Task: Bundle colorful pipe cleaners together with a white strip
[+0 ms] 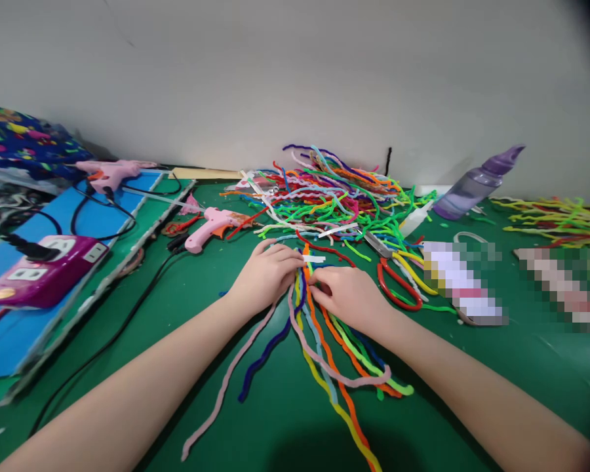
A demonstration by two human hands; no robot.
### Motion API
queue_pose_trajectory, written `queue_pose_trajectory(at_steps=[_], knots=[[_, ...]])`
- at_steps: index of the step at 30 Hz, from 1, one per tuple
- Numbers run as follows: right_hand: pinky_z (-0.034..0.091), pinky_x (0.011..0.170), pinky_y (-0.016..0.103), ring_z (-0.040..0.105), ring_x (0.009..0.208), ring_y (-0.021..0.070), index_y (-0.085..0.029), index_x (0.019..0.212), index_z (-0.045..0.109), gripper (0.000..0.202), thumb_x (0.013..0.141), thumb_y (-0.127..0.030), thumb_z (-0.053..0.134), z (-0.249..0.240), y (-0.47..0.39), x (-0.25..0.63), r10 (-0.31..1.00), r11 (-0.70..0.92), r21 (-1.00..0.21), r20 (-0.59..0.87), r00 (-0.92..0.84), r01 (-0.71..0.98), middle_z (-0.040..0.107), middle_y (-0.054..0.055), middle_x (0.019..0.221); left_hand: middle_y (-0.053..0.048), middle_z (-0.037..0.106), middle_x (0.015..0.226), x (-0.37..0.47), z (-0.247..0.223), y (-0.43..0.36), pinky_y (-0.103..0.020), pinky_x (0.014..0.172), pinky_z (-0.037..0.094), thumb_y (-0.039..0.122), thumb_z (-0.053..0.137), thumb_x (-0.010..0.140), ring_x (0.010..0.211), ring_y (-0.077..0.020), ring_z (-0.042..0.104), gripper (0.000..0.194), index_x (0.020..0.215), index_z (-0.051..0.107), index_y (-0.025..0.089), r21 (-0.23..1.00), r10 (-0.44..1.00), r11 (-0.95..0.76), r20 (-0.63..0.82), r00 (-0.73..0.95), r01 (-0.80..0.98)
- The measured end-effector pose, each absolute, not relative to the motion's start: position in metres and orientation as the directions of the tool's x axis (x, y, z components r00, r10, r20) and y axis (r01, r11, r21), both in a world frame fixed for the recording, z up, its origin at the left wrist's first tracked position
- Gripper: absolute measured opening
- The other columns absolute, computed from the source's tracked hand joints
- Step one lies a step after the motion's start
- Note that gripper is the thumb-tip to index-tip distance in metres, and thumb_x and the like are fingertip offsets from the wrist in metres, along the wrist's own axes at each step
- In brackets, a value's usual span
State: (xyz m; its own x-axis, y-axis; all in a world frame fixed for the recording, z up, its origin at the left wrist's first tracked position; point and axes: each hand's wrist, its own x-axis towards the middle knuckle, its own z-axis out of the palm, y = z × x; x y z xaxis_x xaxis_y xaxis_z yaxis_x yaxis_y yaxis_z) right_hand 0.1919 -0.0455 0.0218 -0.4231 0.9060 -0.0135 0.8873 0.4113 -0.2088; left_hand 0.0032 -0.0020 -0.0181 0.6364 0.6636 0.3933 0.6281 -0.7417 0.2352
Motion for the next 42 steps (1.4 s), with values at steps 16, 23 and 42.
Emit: queue_pose_trajectory(at_steps=[16, 23, 42], knots=[[0.041, 0.091, 0.03, 0.054, 0.104, 0.0167, -0.018, 0.098, 0.066, 0.021, 0.086, -0.016, 0.05, 0.019, -0.041, 0.198, 0.745, 0.665, -0.228, 0.145, -0.65, 0.711, 0.059, 0.007, 0.108, -0.003, 0.069, 0.103, 0.003, -0.018, 0.002, -0.04, 0.097, 0.035, 0.024, 0.05, 0.084, 0.098, -0.017, 0.061, 0.02, 0.098, 0.065, 0.023, 0.401, 0.728, -0.686, 0.391, 0.564, 0.607], [0.041, 0.089, 0.03, 0.057, 0.1, 0.0153, -0.02, 0.099, 0.067, 0.02, 0.085, -0.022, 0.053, 0.017, -0.033, 0.204, 0.771, 0.618, -0.369, 0.111, -0.627, 0.695, 0.063, 0.004, 0.104, -0.002, 0.07, 0.099, 0.001, -0.021, 0.008, -0.038, 0.094, 0.039, 0.024, 0.052, 0.083, 0.098, -0.0166, 0.061, 0.017, 0.092, 0.067, 0.022, 0.469, 0.749, -0.662, 0.378, 0.545, 0.585], [0.041, 0.077, 0.028, 0.053, 0.086, 0.0167, -0.016, 0.088, 0.054, 0.01, 0.078, -0.015, 0.052, 0.007, -0.041, 0.191, 0.827, 0.558, -0.338, 0.154, -0.54, 0.758, 0.057, 0.005, 0.092, -0.001, 0.069, 0.101, 0.003, -0.021, 0.005, -0.037, 0.095, 0.038, 0.029, 0.065, 0.074, 0.099, -0.0184, 0.06, 0.022, 0.095, 0.066, 0.024, 0.478, 0.746, -0.665, 0.389, 0.54, 0.574]])
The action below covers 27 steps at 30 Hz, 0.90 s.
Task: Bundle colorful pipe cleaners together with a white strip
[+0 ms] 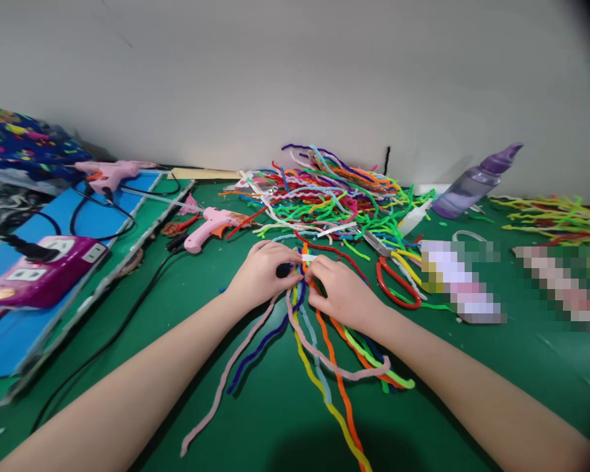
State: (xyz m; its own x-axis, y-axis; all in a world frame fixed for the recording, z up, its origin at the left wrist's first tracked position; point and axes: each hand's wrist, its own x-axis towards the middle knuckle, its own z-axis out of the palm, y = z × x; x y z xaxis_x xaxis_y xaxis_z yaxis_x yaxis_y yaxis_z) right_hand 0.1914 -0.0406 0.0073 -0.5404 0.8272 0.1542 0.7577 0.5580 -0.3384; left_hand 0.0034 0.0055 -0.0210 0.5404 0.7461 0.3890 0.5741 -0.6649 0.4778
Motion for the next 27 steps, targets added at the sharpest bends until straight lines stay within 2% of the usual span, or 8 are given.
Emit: queue_pose_trajectory(at_steps=[3, 6, 9, 16, 23, 27], knots=[[0.041, 0.074, 0.027, 0.052, 0.083, 0.0158, -0.016, 0.087, 0.054, 0.012, 0.076, -0.012, 0.052, 0.008, -0.039, 0.194, 0.826, 0.557, -0.359, 0.149, -0.543, 0.749, 0.056, 0.004, 0.091, -0.001, 0.069, 0.101, 0.003, -0.022, 0.006, -0.037, 0.095, 0.038, 0.028, 0.066, 0.073, 0.099, -0.0188, 0.06, 0.022, 0.095, 0.066, 0.024, 0.486, 0.747, -0.663, 0.387, 0.54, 0.57], [0.04, 0.078, 0.028, 0.052, 0.09, 0.0161, -0.017, 0.093, 0.056, 0.018, 0.077, -0.012, 0.052, 0.008, -0.038, 0.198, 0.802, 0.59, -0.364, 0.163, -0.575, 0.72, 0.055, 0.004, 0.098, -0.001, 0.069, 0.101, 0.003, -0.022, 0.006, -0.037, 0.095, 0.038, 0.028, 0.066, 0.073, 0.099, -0.0191, 0.06, 0.022, 0.095, 0.066, 0.024, 0.496, 0.749, -0.661, 0.387, 0.539, 0.563], [0.037, 0.083, 0.03, 0.051, 0.097, 0.0167, -0.02, 0.095, 0.06, 0.02, 0.079, -0.012, 0.052, 0.007, -0.036, 0.2, 0.737, 0.671, -0.32, 0.195, -0.647, 0.669, 0.055, 0.005, 0.105, 0.0, 0.069, 0.1, 0.003, -0.024, 0.007, -0.037, 0.095, 0.038, 0.028, 0.066, 0.073, 0.099, -0.0186, 0.06, 0.022, 0.094, 0.066, 0.024, 0.51, 0.752, -0.656, 0.387, 0.533, 0.556], [0.031, 0.089, 0.034, 0.05, 0.094, 0.017, -0.018, 0.086, 0.062, 0.014, 0.081, -0.014, 0.049, 0.008, -0.035, 0.201, 0.597, 0.8, -0.224, 0.204, -0.776, 0.556, 0.056, 0.005, 0.096, 0.0, 0.07, 0.1, 0.003, -0.023, 0.008, -0.037, 0.095, 0.038, 0.027, 0.065, 0.073, 0.098, -0.0184, 0.061, 0.019, 0.092, 0.067, 0.024, 0.514, 0.751, -0.658, 0.398, 0.526, 0.551], [0.028, 0.086, 0.032, 0.047, 0.082, 0.0141, -0.017, 0.076, 0.058, 0.007, 0.077, -0.017, 0.051, 0.015, -0.038, 0.2, 0.552, 0.819, -0.28, 0.148, -0.821, 0.5, 0.055, 0.001, 0.08, 0.0, 0.07, 0.101, 0.003, -0.023, 0.007, -0.039, 0.097, 0.036, 0.028, 0.066, 0.073, 0.099, -0.0183, 0.06, 0.019, 0.091, 0.067, 0.024, 0.504, 0.754, -0.655, 0.389, 0.53, 0.562], [0.026, 0.084, 0.032, 0.046, 0.076, 0.0122, -0.017, 0.068, 0.058, 0.012, 0.077, -0.016, 0.05, 0.021, -0.04, 0.201, 0.523, 0.813, -0.345, 0.076, -0.849, 0.469, 0.054, -0.001, 0.074, -0.001, 0.07, 0.101, 0.003, -0.024, 0.007, -0.039, 0.096, 0.037, 0.03, 0.065, 0.074, 0.099, -0.0187, 0.061, 0.018, 0.091, 0.067, 0.024, 0.508, 0.752, -0.657, 0.39, 0.532, 0.557]])
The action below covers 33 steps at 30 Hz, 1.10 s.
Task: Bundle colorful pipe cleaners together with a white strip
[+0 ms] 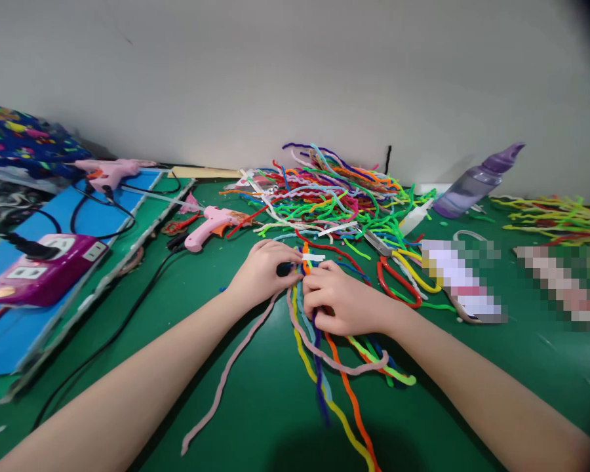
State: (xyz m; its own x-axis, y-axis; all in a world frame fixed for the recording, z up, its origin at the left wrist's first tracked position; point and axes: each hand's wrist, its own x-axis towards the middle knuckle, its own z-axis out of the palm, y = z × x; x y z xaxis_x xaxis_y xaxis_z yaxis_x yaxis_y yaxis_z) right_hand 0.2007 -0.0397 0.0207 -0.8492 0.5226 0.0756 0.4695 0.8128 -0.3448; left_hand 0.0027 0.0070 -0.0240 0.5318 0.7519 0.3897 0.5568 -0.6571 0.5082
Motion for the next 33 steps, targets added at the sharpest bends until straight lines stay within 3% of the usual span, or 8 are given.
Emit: queue_pose_trajectory(at_steps=[6, 11, 22, 27, 30, 33], knots=[[0.025, 0.085, 0.033, 0.049, 0.072, 0.0111, -0.018, 0.068, 0.06, 0.016, 0.08, -0.023, 0.053, 0.035, -0.039, 0.208, 0.49, 0.778, -0.419, -0.063, -0.869, 0.469, 0.057, -0.003, 0.069, -0.002, 0.07, 0.1, 0.002, -0.025, 0.009, -0.038, 0.094, 0.039, 0.03, 0.066, 0.073, 0.098, -0.0191, 0.061, 0.018, 0.09, 0.067, 0.024, 0.522, 0.748, -0.661, 0.401, 0.529, 0.539], [0.025, 0.085, 0.034, 0.053, 0.077, 0.0132, -0.019, 0.079, 0.063, 0.01, 0.081, -0.027, 0.058, 0.042, -0.041, 0.211, 0.469, 0.762, -0.437, -0.138, -0.872, 0.479, 0.064, -0.002, 0.076, -0.002, 0.07, 0.1, 0.002, -0.025, 0.009, -0.039, 0.094, 0.04, 0.032, 0.066, 0.073, 0.098, -0.0198, 0.061, 0.019, 0.09, 0.067, 0.024, 0.522, 0.741, -0.668, 0.401, 0.539, 0.53], [0.032, 0.089, 0.033, 0.056, 0.088, 0.0139, -0.021, 0.088, 0.063, 0.009, 0.084, -0.025, 0.057, 0.044, -0.048, 0.202, 0.507, 0.787, -0.415, 0.014, -0.862, 0.456, 0.067, -0.001, 0.087, -0.003, 0.07, 0.1, 0.004, -0.023, 0.007, -0.04, 0.094, 0.04, 0.031, 0.062, 0.077, 0.098, -0.0193, 0.061, 0.016, 0.09, 0.068, 0.023, 0.524, 0.74, -0.669, 0.405, 0.537, 0.527], [0.034, 0.09, 0.038, 0.053, 0.101, 0.0196, -0.018, 0.092, 0.065, 0.018, 0.089, -0.024, 0.048, 0.026, -0.039, 0.201, 0.654, 0.757, -0.181, 0.179, -0.735, 0.628, 0.064, 0.008, 0.101, -0.003, 0.07, 0.1, 0.003, -0.022, 0.008, -0.039, 0.094, 0.04, 0.024, 0.058, 0.079, 0.099, -0.0191, 0.061, 0.014, 0.09, 0.067, 0.023, 0.508, 0.728, -0.682, 0.406, 0.552, 0.526], [0.032, 0.093, 0.041, 0.052, 0.102, 0.0206, -0.017, 0.089, 0.066, 0.023, 0.091, -0.024, 0.044, 0.016, -0.037, 0.2, 0.629, 0.774, -0.081, 0.213, -0.748, 0.628, 0.064, 0.009, 0.102, -0.003, 0.07, 0.1, 0.002, -0.022, 0.008, -0.039, 0.095, 0.04, 0.022, 0.058, 0.079, 0.098, -0.0185, 0.061, 0.015, 0.09, 0.067, 0.023, 0.509, 0.732, -0.679, 0.404, 0.549, 0.53], [0.03, 0.096, 0.042, 0.053, 0.103, 0.0196, -0.018, 0.089, 0.066, 0.025, 0.092, -0.024, 0.042, 0.013, -0.036, 0.2, 0.586, 0.807, -0.073, 0.214, -0.781, 0.585, 0.066, 0.007, 0.099, -0.003, 0.07, 0.099, 0.002, -0.023, 0.008, -0.039, 0.095, 0.039, 0.021, 0.056, 0.078, 0.097, -0.0182, 0.061, 0.016, 0.09, 0.067, 0.022, 0.51, 0.733, -0.677, 0.407, 0.544, 0.531]])
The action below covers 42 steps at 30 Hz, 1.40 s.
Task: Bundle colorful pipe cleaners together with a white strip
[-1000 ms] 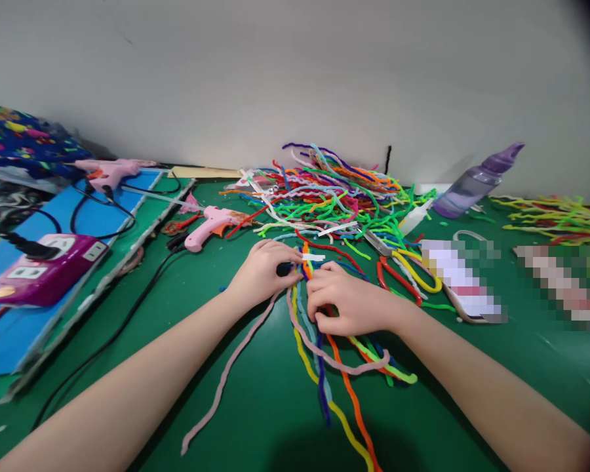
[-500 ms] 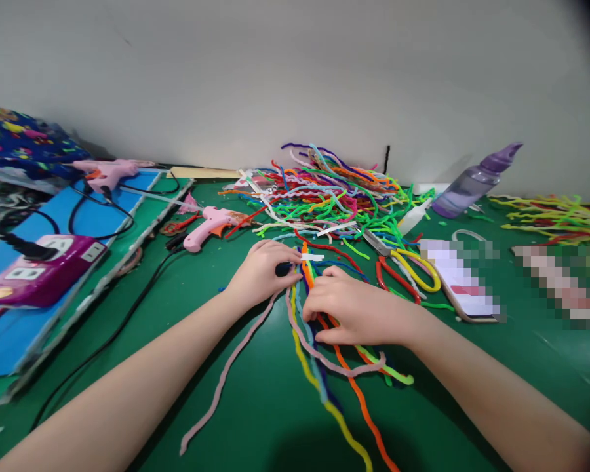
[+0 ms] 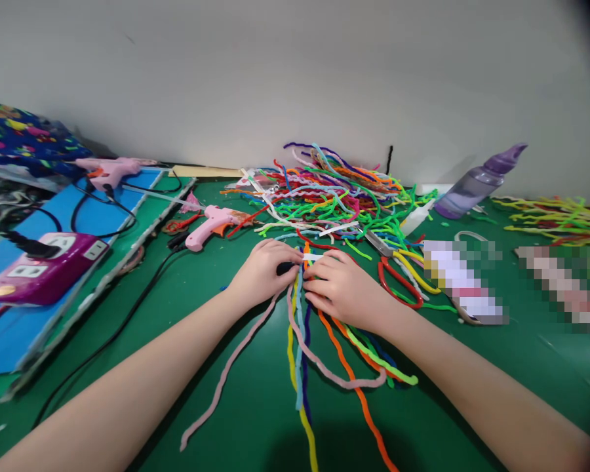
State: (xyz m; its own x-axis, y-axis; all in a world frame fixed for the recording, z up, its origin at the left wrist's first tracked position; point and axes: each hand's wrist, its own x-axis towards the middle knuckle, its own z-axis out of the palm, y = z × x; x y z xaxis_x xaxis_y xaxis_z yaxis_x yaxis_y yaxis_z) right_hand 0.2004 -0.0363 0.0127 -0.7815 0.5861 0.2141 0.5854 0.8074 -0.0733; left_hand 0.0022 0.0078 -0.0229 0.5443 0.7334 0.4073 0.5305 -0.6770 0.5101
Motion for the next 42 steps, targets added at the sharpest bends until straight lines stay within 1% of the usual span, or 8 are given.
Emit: queue_pose_trajectory(at_steps=[5, 8, 12, 15, 23, 27, 33, 42], knots=[[0.026, 0.102, 0.043, 0.057, 0.097, 0.0175, -0.018, 0.099, 0.064, 0.021, 0.09, -0.023, 0.046, 0.015, -0.037, 0.202, 0.644, 0.764, -0.164, 0.257, -0.721, 0.624, 0.067, 0.006, 0.096, -0.003, 0.07, 0.099, 0.002, -0.023, 0.007, -0.039, 0.095, 0.039, 0.024, 0.059, 0.077, 0.097, -0.0186, 0.061, 0.016, 0.091, 0.066, 0.022, 0.509, 0.728, -0.682, 0.411, 0.548, 0.525], [0.026, 0.103, 0.045, 0.057, 0.099, 0.0181, -0.019, 0.108, 0.061, 0.024, 0.089, -0.021, 0.046, 0.014, -0.036, 0.203, 0.653, 0.755, -0.167, 0.282, -0.703, 0.634, 0.067, 0.007, 0.099, -0.003, 0.07, 0.099, 0.003, -0.022, 0.007, -0.039, 0.095, 0.039, 0.024, 0.06, 0.076, 0.097, -0.0192, 0.061, 0.017, 0.092, 0.066, 0.023, 0.508, 0.73, -0.681, 0.407, 0.549, 0.528], [0.022, 0.104, 0.05, 0.052, 0.108, 0.0204, -0.02, 0.101, 0.065, 0.023, 0.09, -0.023, 0.045, 0.011, -0.035, 0.203, 0.581, 0.809, -0.071, 0.254, -0.774, 0.584, 0.064, 0.008, 0.105, -0.002, 0.07, 0.1, 0.003, -0.021, 0.006, -0.039, 0.095, 0.039, 0.021, 0.056, 0.078, 0.097, -0.0187, 0.061, 0.019, 0.093, 0.066, 0.023, 0.501, 0.739, -0.671, 0.395, 0.545, 0.546], [0.022, 0.104, 0.051, 0.052, 0.108, 0.0208, -0.02, 0.097, 0.066, 0.022, 0.09, -0.025, 0.045, 0.009, -0.034, 0.204, 0.562, 0.82, -0.041, 0.24, -0.792, 0.57, 0.063, 0.008, 0.104, -0.002, 0.07, 0.1, 0.002, -0.021, 0.007, -0.039, 0.095, 0.039, 0.017, 0.053, 0.079, 0.098, -0.0179, 0.06, 0.022, 0.095, 0.067, 0.023, 0.497, 0.735, -0.676, 0.392, 0.554, 0.545], [0.021, 0.104, 0.049, 0.052, 0.103, 0.0219, -0.018, 0.093, 0.064, 0.028, 0.09, -0.037, 0.045, 0.016, -0.043, 0.196, 0.662, 0.744, -0.073, 0.215, -0.718, 0.664, 0.063, 0.008, 0.099, -0.001, 0.07, 0.1, 0.001, -0.023, 0.009, -0.037, 0.095, 0.04, 0.017, 0.052, 0.079, 0.098, -0.0172, 0.06, 0.022, 0.095, 0.066, 0.023, 0.504, 0.729, -0.681, 0.397, 0.557, 0.531], [0.022, 0.103, 0.049, 0.05, 0.104, 0.0243, -0.017, 0.101, 0.061, 0.027, 0.086, -0.037, 0.051, 0.016, -0.053, 0.188, 0.741, 0.666, -0.111, 0.214, -0.636, 0.738, 0.062, 0.01, 0.103, -0.002, 0.07, 0.1, 0.001, -0.023, 0.009, -0.038, 0.095, 0.041, 0.018, 0.053, 0.079, 0.098, -0.0176, 0.06, 0.021, 0.094, 0.067, 0.023, 0.511, 0.73, -0.679, 0.394, 0.558, 0.528], [0.022, 0.102, 0.052, 0.049, 0.104, 0.0258, -0.017, 0.102, 0.059, 0.027, 0.084, -0.035, 0.05, 0.011, -0.061, 0.181, 0.813, 0.576, -0.168, 0.211, -0.542, 0.8, 0.059, 0.011, 0.108, -0.002, 0.07, 0.099, 0.001, -0.023, 0.011, -0.039, 0.094, 0.042, 0.016, 0.053, 0.079, 0.096, -0.0181, 0.061, 0.022, 0.095, 0.067, 0.024, 0.513, 0.726, -0.683, 0.399, 0.561, 0.519], [0.024, 0.103, 0.051, 0.045, 0.11, 0.0271, -0.019, 0.11, 0.055, 0.044, 0.073, -0.042, 0.061, 0.024, -0.058, 0.189, 0.81, 0.579, -0.273, 0.084, -0.58, 0.769, 0.055, 0.009, 0.111, -0.001, 0.07, 0.099, 0.0, -0.026, 0.012, -0.037, 0.094, 0.042, 0.016, 0.055, 0.079, 0.096, -0.0174, 0.06, 0.021, 0.095, 0.067, 0.024, 0.518, 0.726, -0.683, 0.4, 0.56, 0.515]])
